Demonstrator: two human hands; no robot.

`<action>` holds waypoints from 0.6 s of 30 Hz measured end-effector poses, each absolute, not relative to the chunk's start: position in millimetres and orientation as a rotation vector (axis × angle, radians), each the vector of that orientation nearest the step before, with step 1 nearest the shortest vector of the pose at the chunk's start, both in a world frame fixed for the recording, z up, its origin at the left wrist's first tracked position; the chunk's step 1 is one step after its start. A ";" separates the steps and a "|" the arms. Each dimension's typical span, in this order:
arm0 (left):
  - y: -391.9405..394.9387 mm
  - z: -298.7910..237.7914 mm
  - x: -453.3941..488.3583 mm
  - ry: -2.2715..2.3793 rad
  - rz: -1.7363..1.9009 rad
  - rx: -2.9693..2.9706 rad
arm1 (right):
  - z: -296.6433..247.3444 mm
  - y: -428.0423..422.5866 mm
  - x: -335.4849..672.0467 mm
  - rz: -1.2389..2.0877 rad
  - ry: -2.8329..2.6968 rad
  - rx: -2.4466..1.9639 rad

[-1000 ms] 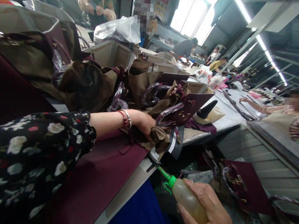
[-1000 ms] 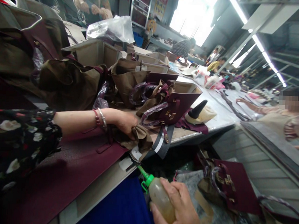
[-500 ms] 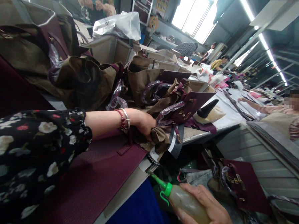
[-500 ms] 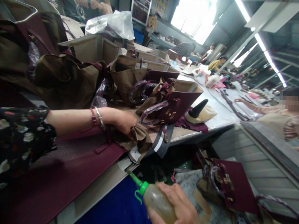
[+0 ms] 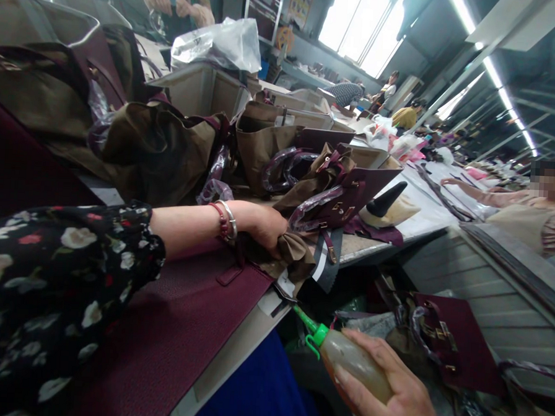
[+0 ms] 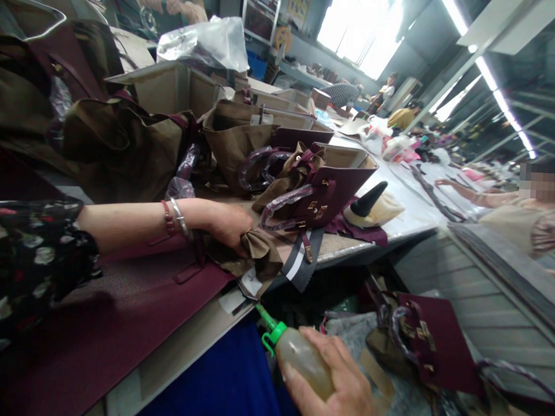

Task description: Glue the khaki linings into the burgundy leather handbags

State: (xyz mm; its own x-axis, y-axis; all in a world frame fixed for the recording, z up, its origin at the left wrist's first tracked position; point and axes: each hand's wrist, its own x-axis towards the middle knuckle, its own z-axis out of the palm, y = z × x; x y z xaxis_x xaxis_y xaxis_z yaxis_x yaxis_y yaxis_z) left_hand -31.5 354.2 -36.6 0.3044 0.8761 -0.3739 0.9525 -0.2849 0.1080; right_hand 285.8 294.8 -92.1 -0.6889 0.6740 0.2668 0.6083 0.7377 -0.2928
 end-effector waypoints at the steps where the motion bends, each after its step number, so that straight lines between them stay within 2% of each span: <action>1: 354.0 -36.3 -31.2 1.652 -0.390 2.285 | -90.8 293.1 284.6 0.304 -2.584 -1.003; 6: 352.7 -34.7 -30.0 1.660 -0.449 2.334 | -83.2 284.6 278.5 0.651 -2.528 -1.087; 12: 350.0 -31.5 -27.8 1.693 -0.466 2.306 | -92.2 290.2 284.9 0.747 -2.340 -1.432; 18: 349.6 -33.4 -28.3 1.664 -0.430 2.335 | -95.8 287.0 280.2 0.911 -2.295 -1.409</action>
State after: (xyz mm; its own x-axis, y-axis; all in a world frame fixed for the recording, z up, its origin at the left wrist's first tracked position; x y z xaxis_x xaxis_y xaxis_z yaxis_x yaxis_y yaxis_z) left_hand -28.3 349.6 -33.4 0.3075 0.8753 -0.3733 0.9465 -0.3216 0.0255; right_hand 280.2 287.0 -95.8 -0.4752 0.8768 -0.0734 0.6885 0.3186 -0.6515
